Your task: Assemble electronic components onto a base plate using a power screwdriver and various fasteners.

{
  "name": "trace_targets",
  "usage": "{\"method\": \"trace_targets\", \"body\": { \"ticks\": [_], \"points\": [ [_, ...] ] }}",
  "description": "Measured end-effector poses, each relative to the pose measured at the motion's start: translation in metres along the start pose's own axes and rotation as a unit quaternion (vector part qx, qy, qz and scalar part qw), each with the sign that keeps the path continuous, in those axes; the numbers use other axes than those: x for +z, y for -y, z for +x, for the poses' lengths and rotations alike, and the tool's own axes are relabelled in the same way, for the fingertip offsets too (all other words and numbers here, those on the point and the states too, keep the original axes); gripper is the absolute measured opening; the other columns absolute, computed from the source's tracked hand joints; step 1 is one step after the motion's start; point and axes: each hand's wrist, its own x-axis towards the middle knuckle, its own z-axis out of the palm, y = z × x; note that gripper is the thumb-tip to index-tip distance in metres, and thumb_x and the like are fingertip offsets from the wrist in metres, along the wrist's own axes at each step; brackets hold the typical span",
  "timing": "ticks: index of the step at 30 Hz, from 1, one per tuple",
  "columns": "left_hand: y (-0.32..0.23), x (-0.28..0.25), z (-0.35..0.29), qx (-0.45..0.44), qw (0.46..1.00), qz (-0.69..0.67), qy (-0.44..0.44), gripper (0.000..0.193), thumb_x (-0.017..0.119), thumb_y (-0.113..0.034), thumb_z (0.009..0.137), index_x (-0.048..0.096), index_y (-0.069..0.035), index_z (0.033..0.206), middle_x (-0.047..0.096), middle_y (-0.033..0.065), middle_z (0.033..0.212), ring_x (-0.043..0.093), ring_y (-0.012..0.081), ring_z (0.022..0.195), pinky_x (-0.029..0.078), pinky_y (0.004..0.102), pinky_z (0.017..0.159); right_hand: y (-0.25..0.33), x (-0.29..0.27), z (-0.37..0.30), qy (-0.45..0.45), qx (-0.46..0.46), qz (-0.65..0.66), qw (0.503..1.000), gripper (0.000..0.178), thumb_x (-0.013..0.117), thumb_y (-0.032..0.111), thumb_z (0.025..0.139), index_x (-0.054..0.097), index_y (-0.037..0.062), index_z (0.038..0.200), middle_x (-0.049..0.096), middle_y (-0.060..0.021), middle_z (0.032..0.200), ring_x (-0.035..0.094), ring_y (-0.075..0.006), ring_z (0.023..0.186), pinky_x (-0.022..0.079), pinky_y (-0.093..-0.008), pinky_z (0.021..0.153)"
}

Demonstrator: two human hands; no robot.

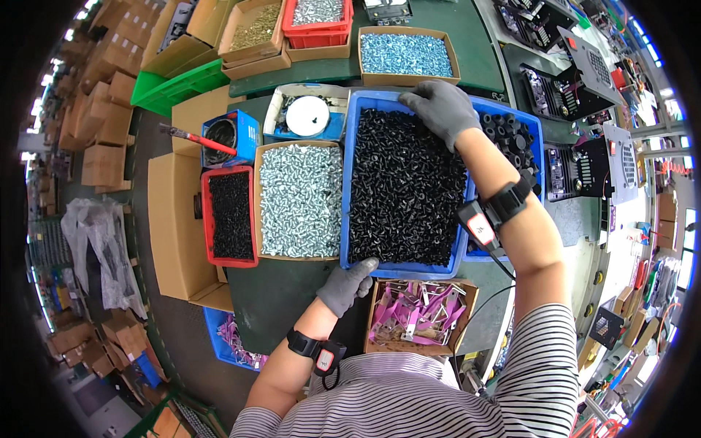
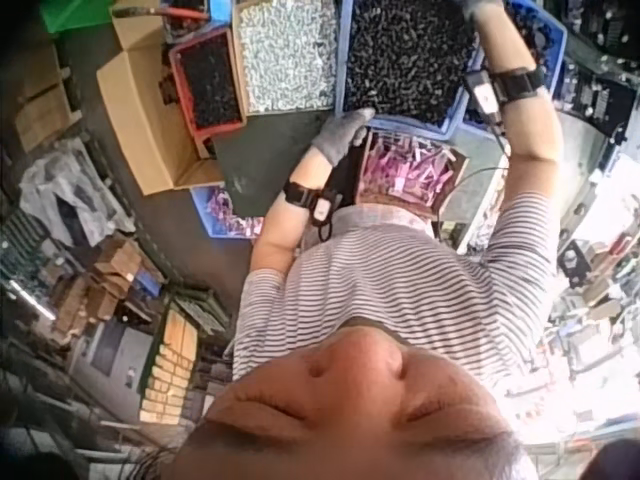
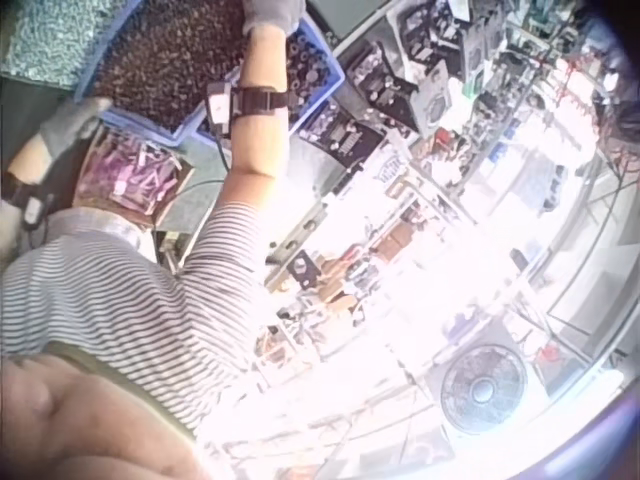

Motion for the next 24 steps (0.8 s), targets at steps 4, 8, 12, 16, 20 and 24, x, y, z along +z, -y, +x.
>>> {"method": "trace_targets", "body": {
  "ticks": [4, 8, 12, 16, 20, 24],
  "points": [
    [0.001, -0.002, 0.006, -0.076, 0.996, 0.034, -0.034, 0.025, 0.062, -0.033, 0.085, 0.062, -0.008, 0.084, 0.046, -0.0025, 0.054, 0.039, 0.0055, 0.046, 0.029, 0.0205, 0.042, -0.006, 0.003, 0.006, 0.002, 0.001, -0.033, 0.999, 0.042, 0.058, 0.045, 0.081, 0.067, 0.0081, 0.099, 0.065, -0.0152, 0.098, 0.059, -0.0313, 0.098, 0.045, -0.0384, 0.087],
    [-0.003, 0.003, 0.002, -0.072, 0.996, -0.021, -0.039, 0.024, 0.061, -0.031, 0.085, 0.062, -0.007, 0.087, 0.046, -0.0022, 0.054, 0.037, 0.0055, 0.044, 0.028, 0.0202, 0.041, -0.012, 0.01, 0.011, 0.015, -0.01, -0.034, 0.999, 0.043, 0.055, 0.046, 0.083, 0.067, 0.0084, 0.1, 0.064, -0.0155, 0.102, 0.058, -0.0325, 0.1, 0.044, -0.0396, 0.088],
    [-0.01, 0.009, -0.003, -0.063, 0.997, -0.038, -0.039, 0.024, 0.062, -0.031, 0.085, 0.06, -0.007, 0.083, 0.045, -0.0021, 0.053, 0.036, 0.0056, 0.043, 0.027, 0.0204, 0.04, -0.014, 0.016, 0.013, 0.026, -0.039, -0.061, 0.997, 0.042, 0.051, 0.044, 0.085, 0.065, 0.0086, 0.104, 0.063, -0.0168, 0.104, 0.057, -0.0334, 0.101, 0.044, -0.0409, 0.088],
    [-0.016, 0.011, -0.007, -0.068, 0.997, -0.015, -0.044, 0.021, 0.061, -0.029, 0.086, 0.056, -0.011, 0.075, 0.045, -0.0024, 0.053, 0.035, 0.0054, 0.041, 0.025, 0.0203, 0.038, -0.018, 0.015, 0.01, -0.008, -0.058, -0.089, 0.994, 0.042, 0.052, 0.045, 0.085, 0.065, 0.0103, 0.106, 0.063, -0.0147, 0.107, 0.057, -0.0322, 0.103, 0.043, -0.0403, 0.088],
    [-0.018, 0.009, -0.005, -0.046, 0.998, -0.02, -0.029, 0.023, 0.06, -0.032, 0.086, 0.055, -0.014, 0.073, 0.043, -0.004, 0.051, 0.034, 0.0051, 0.04, 0.025, 0.0204, 0.037, -0.028, 0.019, 0.008, -0.024, -0.073, -0.085, 0.993, 0.039, 0.052, 0.041, 0.086, 0.065, 0.0105, 0.106, 0.062, -0.0151, 0.106, 0.056, -0.0321, 0.103, 0.042, -0.0395, 0.09],
    [-0.01, 0.007, -0.002, -0.033, 0.999, 0.014, -0.002, 0.028, 0.059, -0.037, 0.087, 0.055, -0.013, 0.073, 0.048, -0.0032, 0.057, 0.038, 0.0048, 0.041, 0.029, 0.0203, 0.037, -0.024, 0.025, 0.007, -0.008, -0.084, -0.074, 0.994, 0.035, 0.053, 0.036, 0.087, 0.063, 0.0093, 0.108, 0.06, -0.0156, 0.109, 0.054, -0.0346, 0.104, 0.041, -0.0404, 0.09]
  ]
}}
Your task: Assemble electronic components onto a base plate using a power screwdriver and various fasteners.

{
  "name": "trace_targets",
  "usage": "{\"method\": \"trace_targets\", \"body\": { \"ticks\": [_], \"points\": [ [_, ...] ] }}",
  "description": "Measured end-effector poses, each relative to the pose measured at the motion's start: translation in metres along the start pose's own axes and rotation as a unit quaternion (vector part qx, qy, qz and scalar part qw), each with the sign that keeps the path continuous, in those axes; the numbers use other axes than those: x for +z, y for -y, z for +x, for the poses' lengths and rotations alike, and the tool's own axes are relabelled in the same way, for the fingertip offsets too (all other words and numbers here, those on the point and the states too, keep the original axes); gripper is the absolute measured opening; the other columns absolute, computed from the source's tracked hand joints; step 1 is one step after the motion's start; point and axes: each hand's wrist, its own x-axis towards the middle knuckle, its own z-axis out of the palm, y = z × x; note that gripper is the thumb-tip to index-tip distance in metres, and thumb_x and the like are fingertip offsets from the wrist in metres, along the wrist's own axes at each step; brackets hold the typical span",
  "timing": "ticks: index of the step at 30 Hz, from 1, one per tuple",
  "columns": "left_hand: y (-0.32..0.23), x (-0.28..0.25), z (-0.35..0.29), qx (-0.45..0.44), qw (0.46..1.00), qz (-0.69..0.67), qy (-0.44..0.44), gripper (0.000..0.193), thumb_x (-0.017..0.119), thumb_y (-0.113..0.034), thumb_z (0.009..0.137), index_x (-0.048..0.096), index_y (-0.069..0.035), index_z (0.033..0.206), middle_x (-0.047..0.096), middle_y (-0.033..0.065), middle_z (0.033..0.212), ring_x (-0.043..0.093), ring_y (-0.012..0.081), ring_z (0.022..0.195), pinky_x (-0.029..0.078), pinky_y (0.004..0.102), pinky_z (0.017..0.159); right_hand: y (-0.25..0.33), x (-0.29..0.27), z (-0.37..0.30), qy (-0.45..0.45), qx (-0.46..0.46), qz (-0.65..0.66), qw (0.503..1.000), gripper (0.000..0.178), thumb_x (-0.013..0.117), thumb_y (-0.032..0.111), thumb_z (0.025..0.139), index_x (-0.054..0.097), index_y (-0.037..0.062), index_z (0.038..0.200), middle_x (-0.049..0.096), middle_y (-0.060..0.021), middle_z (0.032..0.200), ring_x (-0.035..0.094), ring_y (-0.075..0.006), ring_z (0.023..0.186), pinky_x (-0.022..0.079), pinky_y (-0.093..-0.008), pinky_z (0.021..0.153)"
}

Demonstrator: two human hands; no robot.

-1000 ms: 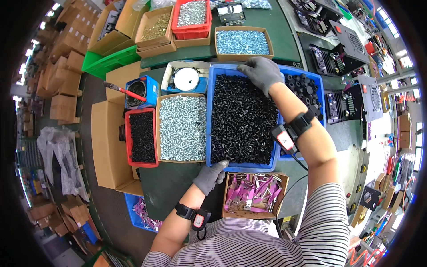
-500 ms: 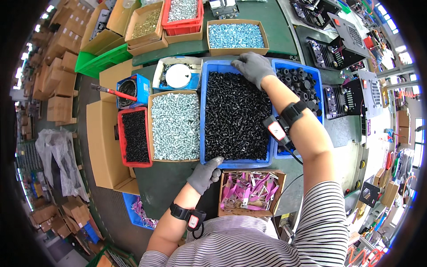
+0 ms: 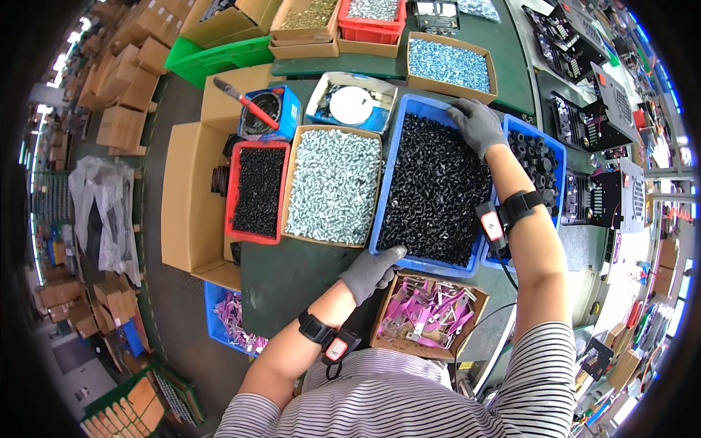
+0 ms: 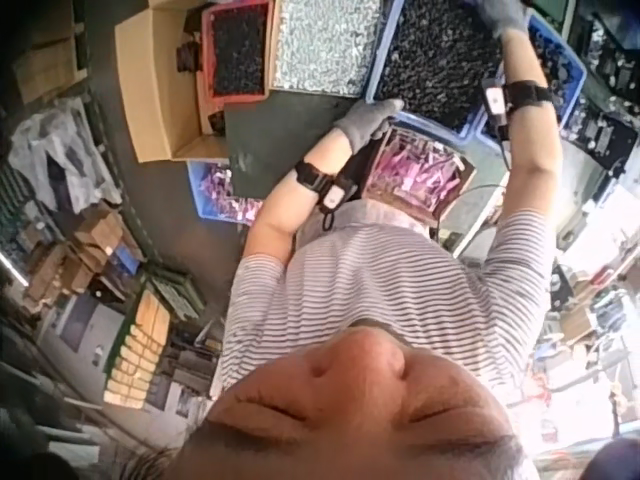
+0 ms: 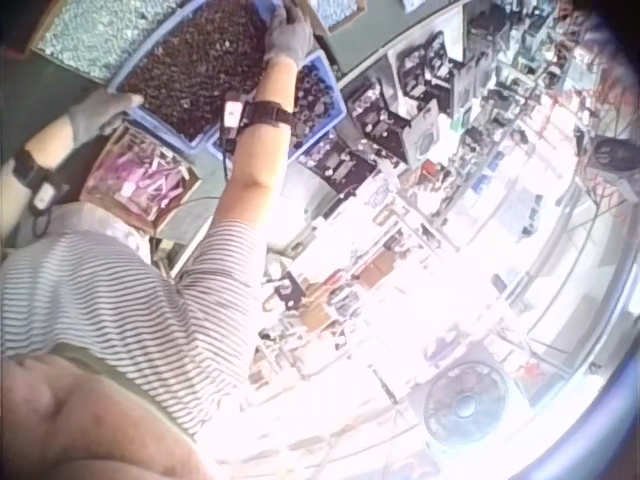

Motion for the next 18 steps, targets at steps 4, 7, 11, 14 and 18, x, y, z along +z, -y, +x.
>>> {"method": "trace_targets", "body": {
  "ticks": [4, 7, 11, 14, 18],
  "points": [
    [0.012, -0.002, -0.002, 0.044, 0.998, -0.034, 0.006, 0.03, 0.058, -0.04, 0.087, 0.059, -0.01, 0.081, 0.055, -0.0008, 0.067, 0.043, 0.0046, 0.046, 0.034, 0.0189, 0.039, 0.04, -0.007, -0.017, -0.126, -0.06, -0.121, 0.983, 0.031, 0.059, 0.033, 0.083, 0.063, 0.0107, 0.104, 0.061, -0.014, 0.101, 0.056, -0.0329, 0.098, 0.042, -0.0401, 0.085],
    [0.018, -0.016, -0.016, 0.096, 0.991, 0.024, 0.09, 0.04, 0.058, -0.039, 0.088, 0.058, -0.005, 0.11, 0.062, 0.001, 0.093, 0.051, 0.004, 0.061, 0.041, 0.0171, 0.05, 0.086, -0.015, -0.032, -0.033, -0.253, -0.012, 0.967, 0.014, 0.065, 0.019, 0.074, 0.065, 0.0166, 0.087, 0.062, -0.0034, 0.091, 0.054, -0.027, 0.098, 0.041, -0.0414, 0.083],
    [0.023, -0.036, -0.043, 0.146, 0.983, 0.085, 0.07, 0.036, 0.059, -0.027, 0.088, 0.055, -0.007, 0.118, 0.062, -0.0029, 0.092, 0.051, 0.003, 0.066, 0.042, 0.0182, 0.057, 0.142, 0.011, -0.045, 0.127, -0.382, -0.169, 0.9, 0.012, 0.064, 0.024, 0.072, 0.066, 0.0174, 0.081, 0.06, -0.0011, 0.086, 0.052, -0.0221, 0.094, 0.038, -0.0396, 0.082],
    [0.031, -0.057, -0.06, 0.144, 0.988, 0.054, 0.019, 0.031, 0.062, -0.015, 0.086, 0.057, -0.003, 0.114, 0.059, -0.0015, 0.085, 0.05, 0.0053, 0.067, 0.045, 0.02, 0.062, 0.167, 0.032, -0.041, 0.215, -0.35, -0.264, 0.873, 0.015, 0.063, 0.025, 0.073, 0.069, 0.017, 0.084, 0.062, -0.0018, 0.089, 0.052, -0.0225, 0.102, 0.038, -0.0406, 0.085],
    [0.048, -0.084, -0.07, 0.15, 0.982, 0.095, -0.071, 0.029, 0.063, -0.014, 0.085, 0.059, -0.006, 0.113, 0.06, -0.0014, 0.086, 0.051, 0.0066, 0.069, 0.047, 0.0221, 0.067, 0.182, 0.052, -0.037, 0.245, -0.322, -0.332, 0.852, 0.015, 0.062, 0.02, 0.073, 0.07, 0.0144, 0.084, 0.065, -0.0033, 0.09, 0.054, -0.023, 0.102, 0.039, -0.0386, 0.085]
  ]
}}
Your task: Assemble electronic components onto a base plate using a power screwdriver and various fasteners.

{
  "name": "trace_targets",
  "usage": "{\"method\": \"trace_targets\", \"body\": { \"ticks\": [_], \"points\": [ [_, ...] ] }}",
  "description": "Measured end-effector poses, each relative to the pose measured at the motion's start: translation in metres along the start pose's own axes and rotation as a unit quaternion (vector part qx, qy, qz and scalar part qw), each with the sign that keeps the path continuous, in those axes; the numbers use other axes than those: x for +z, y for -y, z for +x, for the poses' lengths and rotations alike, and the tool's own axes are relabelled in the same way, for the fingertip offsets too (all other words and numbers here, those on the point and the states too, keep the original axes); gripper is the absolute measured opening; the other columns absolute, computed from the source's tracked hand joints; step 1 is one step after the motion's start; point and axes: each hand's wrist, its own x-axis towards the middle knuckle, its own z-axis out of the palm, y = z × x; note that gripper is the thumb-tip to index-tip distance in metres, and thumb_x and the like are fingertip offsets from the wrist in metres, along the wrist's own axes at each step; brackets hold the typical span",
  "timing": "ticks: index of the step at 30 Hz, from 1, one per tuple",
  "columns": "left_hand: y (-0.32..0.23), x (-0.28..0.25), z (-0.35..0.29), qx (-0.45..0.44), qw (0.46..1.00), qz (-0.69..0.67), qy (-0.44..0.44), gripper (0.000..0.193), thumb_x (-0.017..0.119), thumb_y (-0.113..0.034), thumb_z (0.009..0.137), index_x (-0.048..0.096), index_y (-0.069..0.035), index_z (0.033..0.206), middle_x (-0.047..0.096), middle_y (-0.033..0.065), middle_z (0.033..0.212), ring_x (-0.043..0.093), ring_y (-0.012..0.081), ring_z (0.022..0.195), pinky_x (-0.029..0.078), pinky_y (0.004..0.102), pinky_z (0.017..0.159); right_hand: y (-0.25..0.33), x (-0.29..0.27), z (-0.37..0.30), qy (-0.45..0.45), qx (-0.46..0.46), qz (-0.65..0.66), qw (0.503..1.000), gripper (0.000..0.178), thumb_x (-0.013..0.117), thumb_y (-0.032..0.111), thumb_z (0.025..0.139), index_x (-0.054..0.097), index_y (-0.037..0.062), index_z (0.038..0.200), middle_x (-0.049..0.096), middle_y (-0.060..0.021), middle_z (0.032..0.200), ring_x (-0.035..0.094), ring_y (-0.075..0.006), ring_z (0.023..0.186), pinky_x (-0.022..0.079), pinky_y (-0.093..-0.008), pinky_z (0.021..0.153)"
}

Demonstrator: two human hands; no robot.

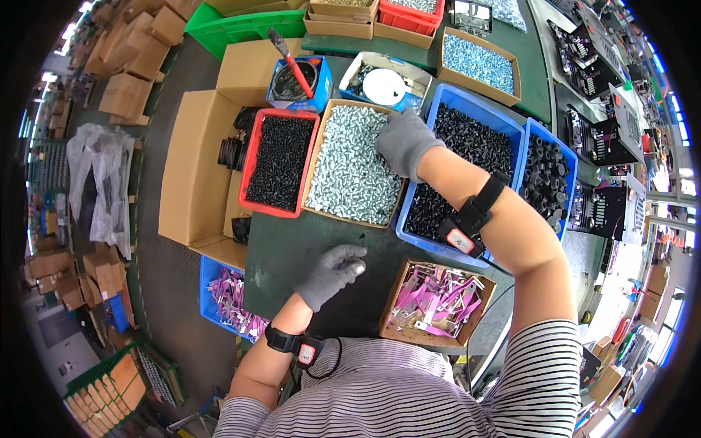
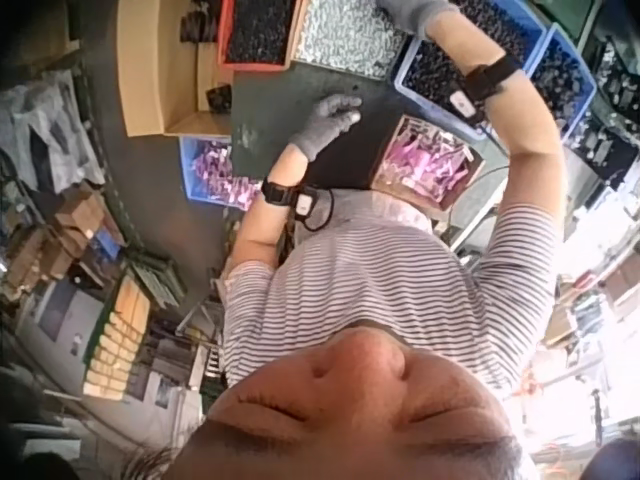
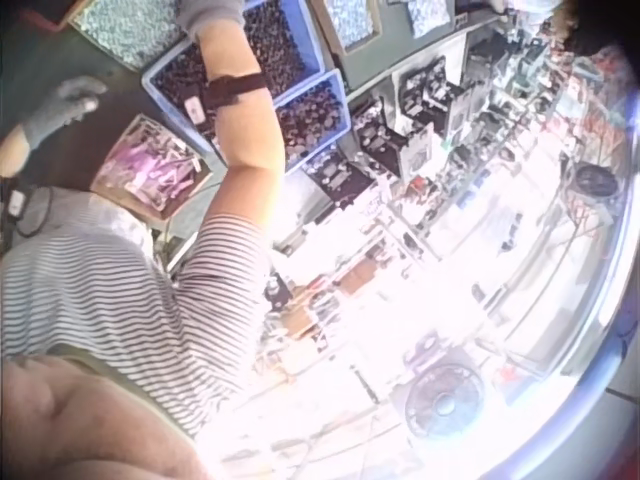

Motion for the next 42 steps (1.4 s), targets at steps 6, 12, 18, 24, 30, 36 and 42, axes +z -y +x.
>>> {"method": "trace_targets", "body": {
  "ticks": [6, 12, 18, 24, 30, 36, 42],
  "points": [
    [-0.014, -0.007, -0.001, 0.157, 0.975, 0.117, -0.105, 0.027, 0.063, -0.012, 0.08, 0.062, -0.007, 0.106, 0.063, 0.0068, 0.089, 0.057, 0.0132, 0.063, 0.049, 0.0262, 0.064, 0.003, 0.006, 0.001, -0.009, -0.033, -0.029, 0.999, 0.013, 0.061, 0.011, 0.072, 0.069, 0.0108, 0.082, 0.067, -0.0068, 0.088, 0.061, -0.0239, 0.096, 0.047, -0.0357, 0.08],
    [-0.06, 0.01, 0.024, 0.298, 0.821, 0.446, -0.197, 0.02, 0.057, -0.018, 0.082, 0.062, -0.012, 0.1, 0.061, 0.0098, 0.086, 0.06, 0.0287, 0.078, 0.049, 0.0398, 0.069, 0.001, 0.015, -0.006, -0.022, -0.032, -0.015, 0.999, 0.016, 0.061, 0.012, 0.07, 0.067, 0.0092, 0.085, 0.067, -0.0098, 0.088, 0.061, -0.0277, 0.094, 0.048, -0.0376, 0.078],
    [-0.073, 0.021, 0.053, 0.269, 0.731, 0.604, -0.169, 0.02, 0.056, -0.028, 0.083, 0.061, -0.014, 0.096, 0.059, 0.0066, 0.089, 0.059, 0.0241, 0.088, 0.048, 0.0368, 0.072, -0.002, 0.014, -0.045, -0.242, 0.009, 0.146, 0.959, 0.016, 0.06, 0.022, 0.075, 0.062, 0.009, 0.084, 0.063, -0.0093, 0.078, 0.058, -0.0297, 0.084, 0.046, -0.0406, 0.075],
    [-0.088, 0.034, 0.056, 0.189, 0.675, 0.703, -0.12, 0.013, 0.05, -0.017, 0.084, 0.062, -0.012, 0.089, 0.061, 0.006, 0.09, 0.062, 0.0209, 0.087, 0.05, 0.0342, 0.07, -0.027, 0.017, -0.13, -0.3, 0.073, 0.208, 0.928, 0.011, 0.057, 0.018, 0.08, 0.059, 0.0073, 0.083, 0.063, -0.0099, 0.079, 0.058, -0.033, 0.077, 0.045, -0.0415, 0.074],
    [-0.096, 0.048, 0.055, 0.158, 0.616, 0.764, -0.111, 0.014, 0.049, -0.013, 0.083, 0.063, -0.01, 0.086, 0.063, 0.0062, 0.085, 0.065, 0.0217, 0.08, 0.052, 0.0335, 0.067, -0.02, 0.049, -0.206, -0.313, 0.19, 0.311, 0.877, 0.024, 0.059, 0.028, 0.084, 0.061, 0.0048, 0.093, 0.062, -0.0135, 0.084, 0.058, -0.0343, 0.079, 0.046, -0.0403, 0.072],
    [-0.101, 0.047, 0.056, 0.142, 0.656, 0.733, -0.107, 0.021, 0.055, -0.025, 0.082, 0.062, -0.007, 0.09, 0.062, 0.0114, 0.091, 0.063, 0.0281, 0.084, 0.051, 0.0393, 0.071, 0.027, 0.104, -0.289, -0.341, 0.259, 0.569, 0.702, 0.021, 0.059, 0.01, 0.085, 0.058, -0.0014, 0.102, 0.06, -0.0126, 0.086, 0.059, -0.0194, 0.08, 0.045, -0.0272, 0.074],
    [-0.105, 0.04, 0.052, 0.159, 0.696, 0.696, -0.074, 0.019, 0.058, -0.025, 0.083, 0.062, -0.009, 0.093, 0.06, 0.0118, 0.096, 0.061, 0.0288, 0.09, 0.049, 0.0397, 0.077, 0.068, 0.167, -0.34, -0.343, 0.347, 0.657, 0.575, 0.022, 0.053, 0.011, 0.09, 0.057, -0.0025, 0.106, 0.057, -0.0026, 0.091, 0.05, -0.0088, 0.082, 0.042, -0.0231, 0.076]
  ]
}}
